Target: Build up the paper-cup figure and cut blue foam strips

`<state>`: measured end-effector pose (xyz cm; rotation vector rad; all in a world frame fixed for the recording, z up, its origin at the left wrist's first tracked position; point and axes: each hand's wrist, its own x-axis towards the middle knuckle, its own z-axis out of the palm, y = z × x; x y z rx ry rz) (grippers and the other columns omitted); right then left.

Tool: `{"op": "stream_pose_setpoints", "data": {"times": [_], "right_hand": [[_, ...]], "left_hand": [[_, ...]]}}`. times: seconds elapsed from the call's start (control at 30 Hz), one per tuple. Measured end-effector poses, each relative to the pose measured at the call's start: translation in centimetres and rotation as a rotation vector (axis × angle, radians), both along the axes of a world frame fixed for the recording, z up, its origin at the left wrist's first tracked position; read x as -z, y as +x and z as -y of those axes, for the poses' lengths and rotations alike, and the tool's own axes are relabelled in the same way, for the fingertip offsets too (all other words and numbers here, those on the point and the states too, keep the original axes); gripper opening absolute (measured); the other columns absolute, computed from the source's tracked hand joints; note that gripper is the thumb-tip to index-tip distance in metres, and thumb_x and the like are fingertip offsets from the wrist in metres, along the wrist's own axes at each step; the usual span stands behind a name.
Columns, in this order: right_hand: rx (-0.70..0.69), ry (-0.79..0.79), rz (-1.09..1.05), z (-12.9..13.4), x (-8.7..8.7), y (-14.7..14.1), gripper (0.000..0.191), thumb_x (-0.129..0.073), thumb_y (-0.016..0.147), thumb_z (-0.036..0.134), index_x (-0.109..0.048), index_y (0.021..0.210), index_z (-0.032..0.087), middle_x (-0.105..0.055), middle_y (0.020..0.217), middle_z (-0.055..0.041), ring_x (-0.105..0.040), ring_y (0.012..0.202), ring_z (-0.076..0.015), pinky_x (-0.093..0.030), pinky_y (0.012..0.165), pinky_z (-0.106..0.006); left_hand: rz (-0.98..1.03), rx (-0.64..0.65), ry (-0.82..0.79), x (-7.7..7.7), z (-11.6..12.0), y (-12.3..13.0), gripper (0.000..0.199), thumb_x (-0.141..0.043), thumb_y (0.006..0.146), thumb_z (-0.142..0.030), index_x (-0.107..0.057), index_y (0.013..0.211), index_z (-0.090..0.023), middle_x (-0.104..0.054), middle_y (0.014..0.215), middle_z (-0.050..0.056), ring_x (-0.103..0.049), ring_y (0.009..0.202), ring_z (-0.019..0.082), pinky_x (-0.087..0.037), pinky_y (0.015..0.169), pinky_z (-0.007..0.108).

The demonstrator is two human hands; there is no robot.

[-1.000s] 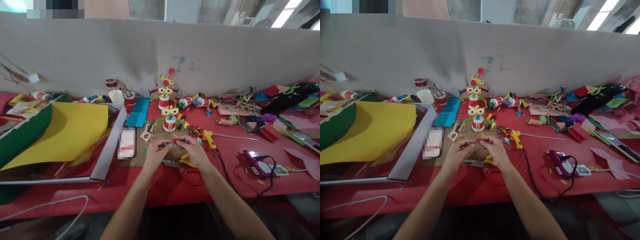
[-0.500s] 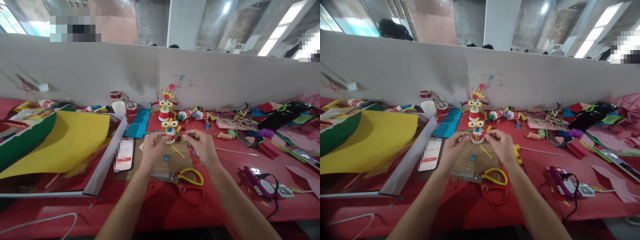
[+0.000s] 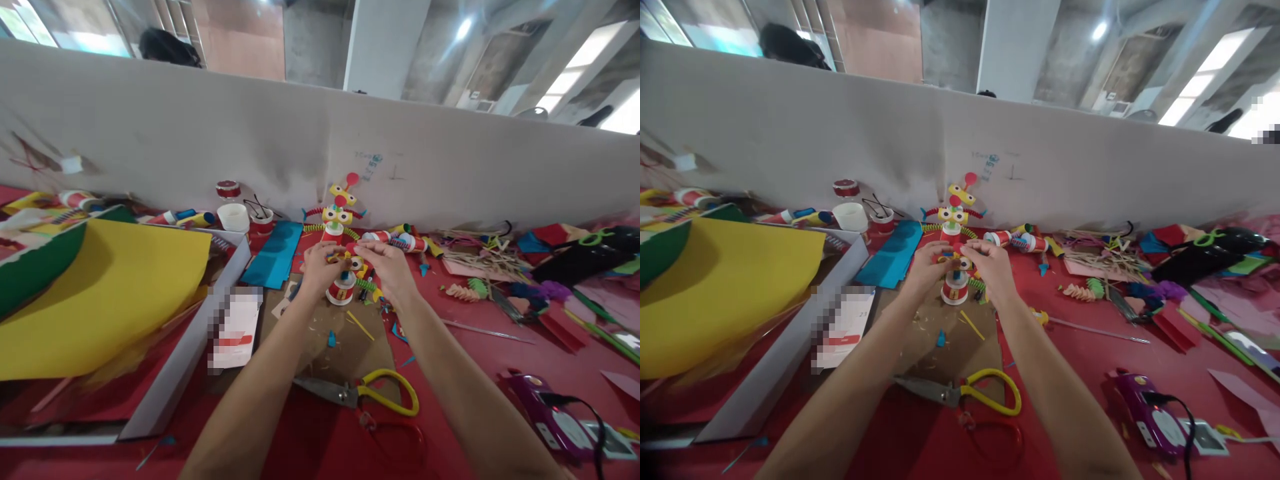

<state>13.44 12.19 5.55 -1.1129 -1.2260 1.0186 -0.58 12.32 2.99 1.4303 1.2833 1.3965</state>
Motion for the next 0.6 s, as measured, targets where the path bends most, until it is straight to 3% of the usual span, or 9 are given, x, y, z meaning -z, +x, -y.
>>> {"op": "stream_pose_setpoints", "data": {"times": [0.2,0.4,0.6], "right_hand": [[-0.012,0.038,0.010,-0.05,0.27,-0.25,0.015,-0.073,0.063,0.031,-0.072,0.073,0.019,-0.066,0.101,-0.0061,-0.058,0.101,-0.0208,-0.044,0.088,-0.036],[-0.026,0.068,0.030,-0.22,0.38,-0.48,0.016,-0.072,0.065,0.033,-0.073,0.072,0.019,-0.066,0.099,-0.0067,-0.059,0.099,-0.0206,-0.045,0.085,-0.035],[0.012,0.147,0.143,-0.42,0.68,-0.45,0.017,-0.072,0.066,0.033,-0.073,0.075,0.018,-0.066,0.099,-0.0066,-0.060,0.095,-0.0203,-0.047,0.080,-0.033]], "left_hand": [[-0.051,-0.054,0.009,0.32,-0.05,-0.18,0.015,-0.073,0.062,-0.023,-0.072,0.077,-0.024,-0.061,0.108,0.006,-0.050,0.110,0.026,-0.045,0.091,0.040],[-0.110,-0.039,0.036,0.40,-0.14,-0.30,0.013,-0.073,0.063,-0.023,-0.073,0.076,-0.023,-0.064,0.103,0.006,-0.052,0.107,0.025,-0.041,0.095,0.041],[-0.245,-0.109,0.045,0.07,-0.08,-0.28,0.017,-0.068,0.066,-0.022,-0.074,0.082,-0.025,-0.064,0.105,0.004,-0.054,0.104,0.022,-0.039,0.096,0.040]]}}
